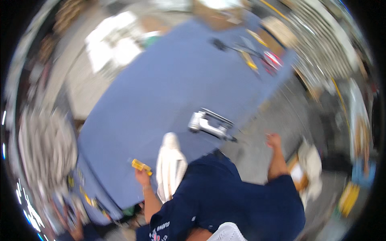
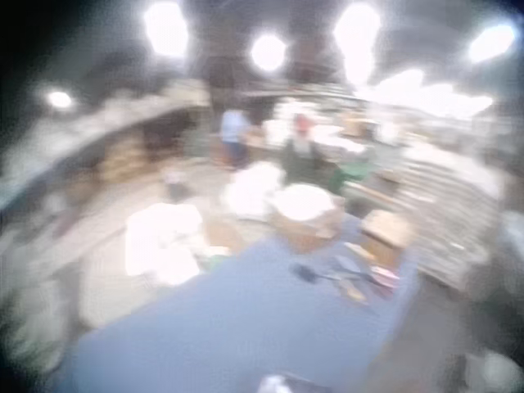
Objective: The person assembles a cushion by wrapping fabric around a foam insert, using a staple gun to secure the fabric and a utility knife to trim excess material. The person repeatedly folds, staples, and trims the fabric edges to complete the cushion.
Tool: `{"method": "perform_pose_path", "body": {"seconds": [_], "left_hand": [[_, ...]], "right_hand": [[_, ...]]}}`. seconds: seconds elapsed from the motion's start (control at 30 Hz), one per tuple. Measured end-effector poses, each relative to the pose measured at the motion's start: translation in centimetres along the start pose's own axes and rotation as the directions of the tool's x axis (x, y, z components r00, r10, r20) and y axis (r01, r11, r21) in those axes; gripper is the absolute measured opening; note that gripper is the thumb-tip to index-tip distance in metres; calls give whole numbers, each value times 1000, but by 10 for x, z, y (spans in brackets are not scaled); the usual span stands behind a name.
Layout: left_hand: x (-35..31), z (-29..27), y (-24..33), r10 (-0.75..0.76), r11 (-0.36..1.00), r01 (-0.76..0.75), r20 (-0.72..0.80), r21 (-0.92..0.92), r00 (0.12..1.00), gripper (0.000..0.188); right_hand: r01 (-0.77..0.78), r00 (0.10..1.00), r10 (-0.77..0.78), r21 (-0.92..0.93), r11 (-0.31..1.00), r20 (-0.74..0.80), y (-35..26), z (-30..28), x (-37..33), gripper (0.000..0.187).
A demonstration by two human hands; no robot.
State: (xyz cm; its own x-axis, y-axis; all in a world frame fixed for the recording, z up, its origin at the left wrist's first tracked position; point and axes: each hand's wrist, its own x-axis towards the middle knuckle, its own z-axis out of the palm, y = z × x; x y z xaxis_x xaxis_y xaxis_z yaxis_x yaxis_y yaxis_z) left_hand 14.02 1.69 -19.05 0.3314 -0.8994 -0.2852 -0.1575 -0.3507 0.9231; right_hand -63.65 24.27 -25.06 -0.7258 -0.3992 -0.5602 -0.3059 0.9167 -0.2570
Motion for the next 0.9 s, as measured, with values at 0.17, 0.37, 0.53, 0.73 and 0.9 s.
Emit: {"method": "perform_pose_path", "body": {"seconds": [0.17,0.37,0.53,0.73,0.9], "left_hand": [[4,4,42,185,922,-87,-233,376,955,46],[-56,11,176,237,946,-171,-229,275,944,39],[-131,6,406,884,448,-892,-117,-64,453,32],[-175,35,480,987,153,-959,-6,-240,159,30],[-167,39,475,988,155,-954,21,-256,155,29]], "right_hand": [[309,950,-163,716,626,-268,-189,-79,13,51],[674,648,-745,576,463,-160,-349,24,36,31],[982,135,-975,111,155,175,-403,80,-90,40],[961,231,-950,103,256,208,-392,77,-119,45],[974,199,-975,89,207,96,-373,91,-109,45]]}}
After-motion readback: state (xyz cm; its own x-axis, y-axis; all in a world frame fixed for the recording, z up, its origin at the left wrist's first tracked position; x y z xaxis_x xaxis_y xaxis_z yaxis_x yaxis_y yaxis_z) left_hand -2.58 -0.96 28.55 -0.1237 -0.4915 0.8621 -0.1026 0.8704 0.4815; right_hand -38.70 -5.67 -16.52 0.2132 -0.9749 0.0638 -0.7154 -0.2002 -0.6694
